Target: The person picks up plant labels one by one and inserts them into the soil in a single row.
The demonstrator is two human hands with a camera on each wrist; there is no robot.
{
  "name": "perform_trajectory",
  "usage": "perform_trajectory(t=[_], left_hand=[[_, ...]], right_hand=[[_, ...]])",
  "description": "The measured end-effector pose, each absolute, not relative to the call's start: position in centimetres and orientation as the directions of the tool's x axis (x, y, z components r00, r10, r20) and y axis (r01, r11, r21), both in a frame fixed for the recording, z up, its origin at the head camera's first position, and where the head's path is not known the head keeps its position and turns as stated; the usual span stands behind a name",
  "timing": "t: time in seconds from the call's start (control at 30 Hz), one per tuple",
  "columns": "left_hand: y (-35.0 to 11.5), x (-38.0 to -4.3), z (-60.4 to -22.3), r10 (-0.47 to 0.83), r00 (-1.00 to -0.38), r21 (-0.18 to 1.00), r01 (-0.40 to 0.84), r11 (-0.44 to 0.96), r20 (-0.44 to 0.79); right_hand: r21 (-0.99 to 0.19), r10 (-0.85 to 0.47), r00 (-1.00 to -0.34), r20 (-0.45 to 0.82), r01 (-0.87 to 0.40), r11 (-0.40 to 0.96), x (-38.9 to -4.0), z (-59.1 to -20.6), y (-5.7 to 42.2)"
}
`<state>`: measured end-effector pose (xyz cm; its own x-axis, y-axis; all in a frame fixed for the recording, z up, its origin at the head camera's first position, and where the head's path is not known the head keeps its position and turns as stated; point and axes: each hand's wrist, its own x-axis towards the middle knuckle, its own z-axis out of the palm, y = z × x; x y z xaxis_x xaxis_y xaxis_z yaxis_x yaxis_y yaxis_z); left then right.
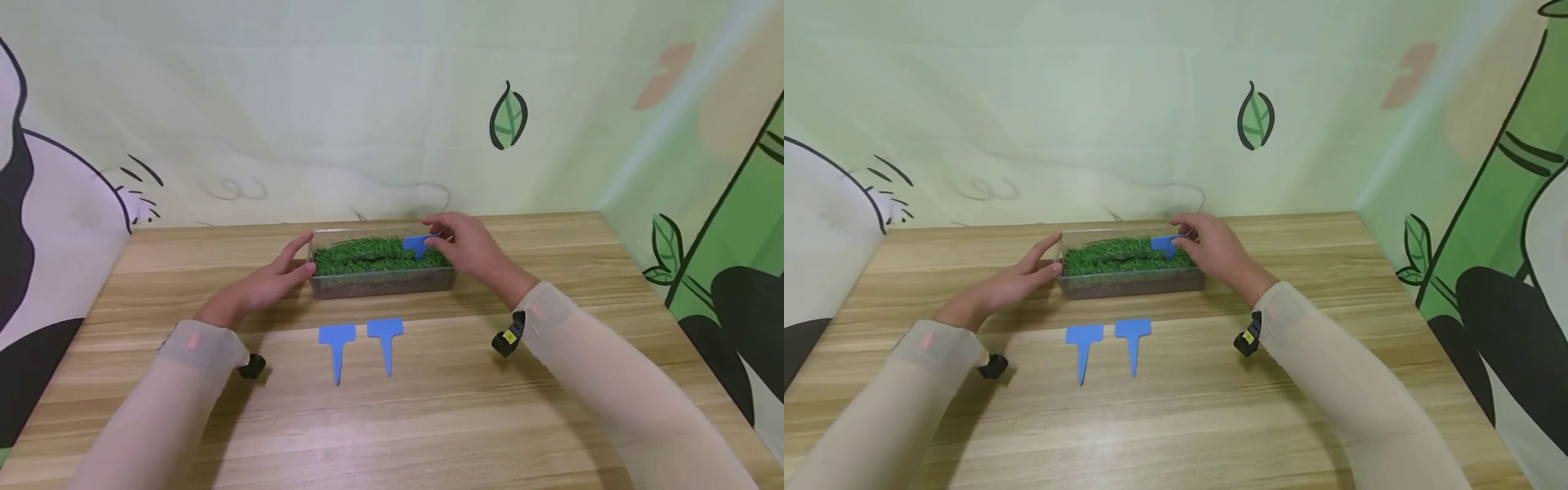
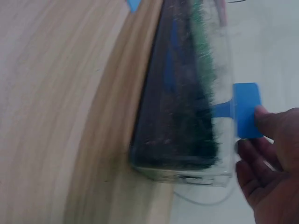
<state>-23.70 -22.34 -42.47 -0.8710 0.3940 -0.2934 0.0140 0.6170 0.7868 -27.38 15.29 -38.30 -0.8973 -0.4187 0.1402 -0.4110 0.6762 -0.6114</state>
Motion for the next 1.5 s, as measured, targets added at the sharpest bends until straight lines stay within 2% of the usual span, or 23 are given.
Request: perform_trajectory(t=[0.17, 0.37, 0.63, 0.73, 0.8, 1.03, 1.23, 1.5], left_hand=[[-22.4, -23.8, -42.9, 0.394, -0.873, 0.789, 0.017, 0.614, -0.288], [-22.3, -23.8, -42.7, 0.391, -0.872, 0.787, 0.013, 0.617, -0.293], [-22.4, -23.9, -42.8, 0.393, -0.869, 0.789, 0.004, 0.614, -0.301], [-22.4, -23.9, -42.8, 0.395, -0.868, 0.791, 0.004, 0.612, -0.302], [-22.4, -23.8, -42.8, 0.393, -0.869, 0.791, 0.003, 0.612, -0.301], [-22.5, -23.7, -42.6, 0.389, -0.87, 0.791, -0.003, 0.612, -0.304], [-22.5, -23.6, -42.6, 0.39, -0.87, 0.793, -0.002, 0.609, -0.302], [-22.5, -23.7, -42.8, 0.399, -0.869, 0.803, 0.001, 0.596, -0.294]], right_hand=[[-0.574, -0.427, -0.891, 0.157, -0.434, 0.695, -26.7, -38.0, 15.5], [-0.495, -0.432, -0.856, 0.284, -0.517, 0.698, -25.8, -38.1, 16.2], [-0.395, -0.497, -0.739, 0.455, -0.667, 0.632, -24.4, -38.7, 16.3], [-0.349, -0.551, -0.687, 0.474, -0.721, 0.599, -23.6, -39.0, 16.1], [-0.332, -0.592, -0.674, 0.442, -0.736, 0.589, -23.2, -39.2, 15.8], [-0.378, -0.646, -0.729, 0.226, -0.677, 0.631, -22.0, -40.1, 14.6], [-0.396, -0.683, -0.728, 0.059, -0.645, 0.653, -20.9, -40.6, 13.0], [-0.388, -0.682, -0.73, -0.039, -0.618, 0.684, -20.2, -41.9, 11.7]])
